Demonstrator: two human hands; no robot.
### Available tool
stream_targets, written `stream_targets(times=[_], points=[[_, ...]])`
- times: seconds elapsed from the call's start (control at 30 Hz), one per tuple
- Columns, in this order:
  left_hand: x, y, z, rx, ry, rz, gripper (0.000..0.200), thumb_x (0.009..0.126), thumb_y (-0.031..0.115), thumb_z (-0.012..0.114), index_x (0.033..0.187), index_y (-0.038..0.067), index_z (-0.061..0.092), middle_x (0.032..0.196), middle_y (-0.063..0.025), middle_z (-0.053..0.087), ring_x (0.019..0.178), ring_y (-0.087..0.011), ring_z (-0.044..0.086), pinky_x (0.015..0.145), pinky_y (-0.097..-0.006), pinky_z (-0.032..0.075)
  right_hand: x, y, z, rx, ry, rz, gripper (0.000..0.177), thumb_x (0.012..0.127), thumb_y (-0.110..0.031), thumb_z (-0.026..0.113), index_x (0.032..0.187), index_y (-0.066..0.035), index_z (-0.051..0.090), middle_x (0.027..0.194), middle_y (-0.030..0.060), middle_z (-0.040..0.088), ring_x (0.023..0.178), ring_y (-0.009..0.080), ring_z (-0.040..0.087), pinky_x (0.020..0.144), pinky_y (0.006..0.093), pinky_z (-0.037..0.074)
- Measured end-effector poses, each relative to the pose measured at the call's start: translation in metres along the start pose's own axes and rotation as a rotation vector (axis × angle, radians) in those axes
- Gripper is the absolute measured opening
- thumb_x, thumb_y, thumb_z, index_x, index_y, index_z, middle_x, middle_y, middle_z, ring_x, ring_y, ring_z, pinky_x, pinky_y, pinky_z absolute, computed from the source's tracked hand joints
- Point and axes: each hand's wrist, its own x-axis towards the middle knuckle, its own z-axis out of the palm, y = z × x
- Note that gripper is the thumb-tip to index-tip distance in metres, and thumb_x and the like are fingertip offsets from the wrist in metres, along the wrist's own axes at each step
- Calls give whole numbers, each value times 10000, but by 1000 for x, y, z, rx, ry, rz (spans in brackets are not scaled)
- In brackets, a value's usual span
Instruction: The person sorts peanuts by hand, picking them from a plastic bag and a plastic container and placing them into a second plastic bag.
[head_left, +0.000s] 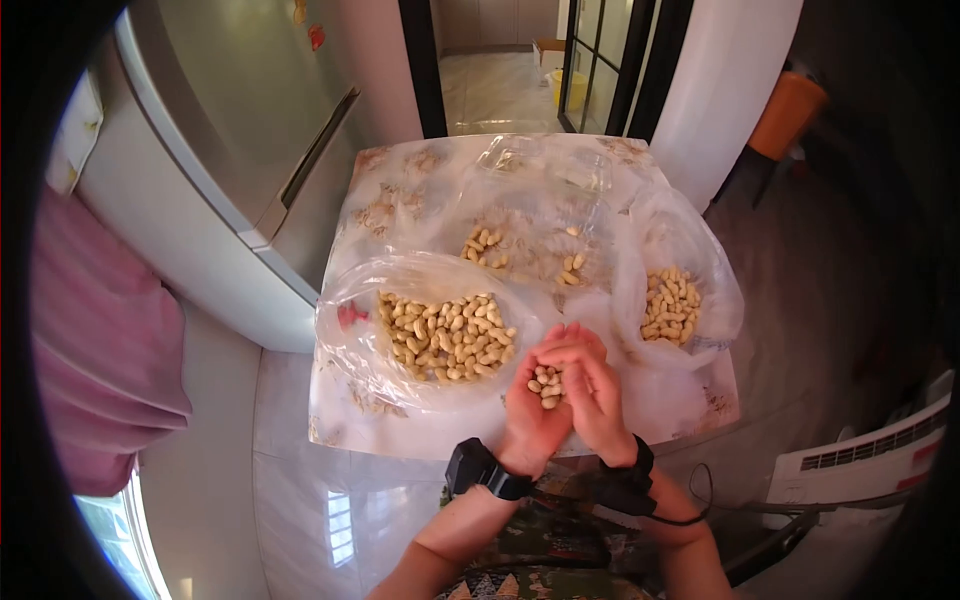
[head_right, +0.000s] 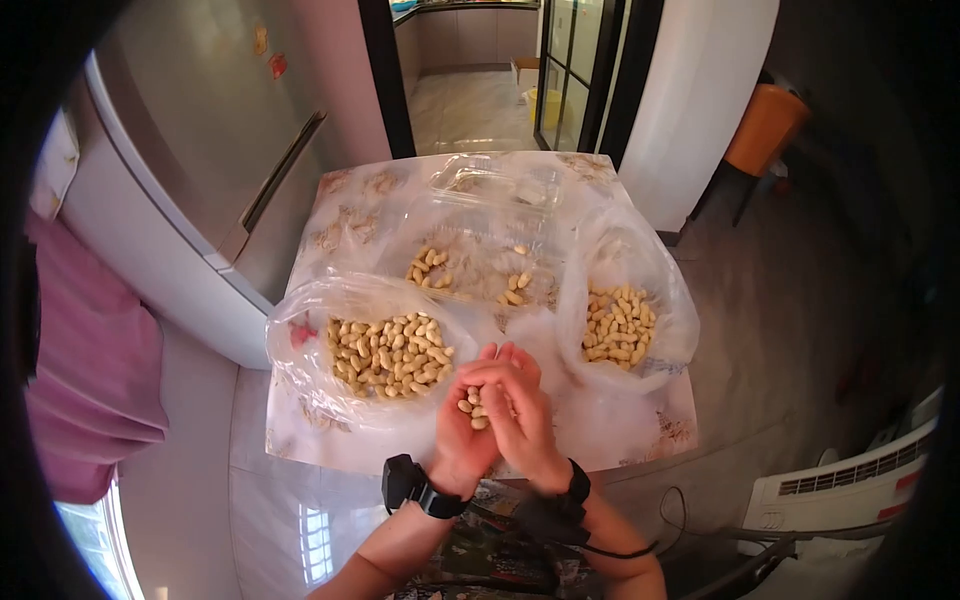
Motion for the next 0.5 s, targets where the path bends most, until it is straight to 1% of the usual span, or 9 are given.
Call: stream_targets(times=[0.07, 0.1, 0.13, 0.2, 0.23, 0.27, 0.33, 0.37, 0.5], points=[[0, 0, 2, -112, 1, -67, 463, 1031, 300, 293, 1405, 54, 414, 1451, -122, 420, 1361, -267, 367, 1139, -414, 285, -2, -4, -9, 346, 124, 200, 122, 942, -133, 578, 953, -13, 596, 946, 83, 599, 970, 189, 555, 890, 341, 428], [-1, 1, 2, -166, 2, -102, 464, 1029, 302, 298, 1402, 54, 420, 1462, -121, 410, 1363, -273, 364, 1136, -408, 290, -10, 4, -12, 491, 137, 233, 143, 985, -106, 504, 1034, 3, 582, 1055, 79, 589, 1029, 144, 530, 941, 306, 410], [-1, 2, 1, -172, 1, -92, 464, 1029, 302, 298, 1402, 54, 420, 1462, -121, 410, 1363, -273, 364, 1136, -408, 290, -17, 11, -17, 492, 125, 233, 143, 985, -106, 504, 1034, 3, 582, 1055, 79, 589, 1029, 144, 530, 941, 306, 410], [-1, 3, -2, -330, -47, -141, 458, 1028, 279, 304, 1407, 46, 410, 1477, -135, 388, 1381, -280, 341, 1141, -412, 286, -24, 17, -23, 282, 195, 216, 142, 988, -91, 485, 1045, 6, 571, 1102, 81, 573, 1020, 152, 529, 918, 285, 415], [-1, 1, -2, -334, -44, -137, 458, 1028, 279, 304, 1407, 46, 410, 1477, -135, 388, 1381, -280, 341, 1141, -412, 286, -29, 15, -25, 315, 228, 290, 125, 983, -84, 494, 1037, 4, 565, 1113, 75, 562, 1017, 145, 526, 913, 282, 413], [-1, 0, 1, -360, -30, -112, 456, 1025, 276, 316, 1403, 38, 411, 1478, -141, 384, 1387, -284, 331, 1146, -412, 283, -33, 20, -21, 314, 225, 297, 125, 983, -84, 494, 1037, 4, 565, 1113, 75, 562, 1017, 145, 526, 913, 282, 413], [-1, -4, 4, -384, -1, -97, 455, 1023, 273, 328, 1398, 30, 412, 1479, -148, 379, 1393, -289, 322, 1150, -412, 279, -44, 32, -12, 470, 451, 438, 98, 973, -66, 509, 1029, -3, 559, 1097, 68, 558, 1012, 136, 521, 900, 267, 411], [-1, -4, 5, -350, -7, -67, 455, 1021, 273, 338, 1394, 23, 414, 1479, -153, 376, 1393, -293, 321, 1154, -411, 274, -41, 30, -13, 442, 487, 426, 84, 969, -49, 509, 1023, -3, 553, 1102, 61, 559, 1005, 130, 521, 889, 256, 412], [-2, -2, 9, -278, 9, -46, 441, 1012, 270, 371, 1369, 23, 444, 1476, -159, 382, 1392, -308, 321, 1142, -437, 293, -48, 17, -28, 420, 474, 457, 83, 927, -28, 562, 1006, -4, 571, 1062, 61, 563, 990, 149, 534, 874, 258, 420]])
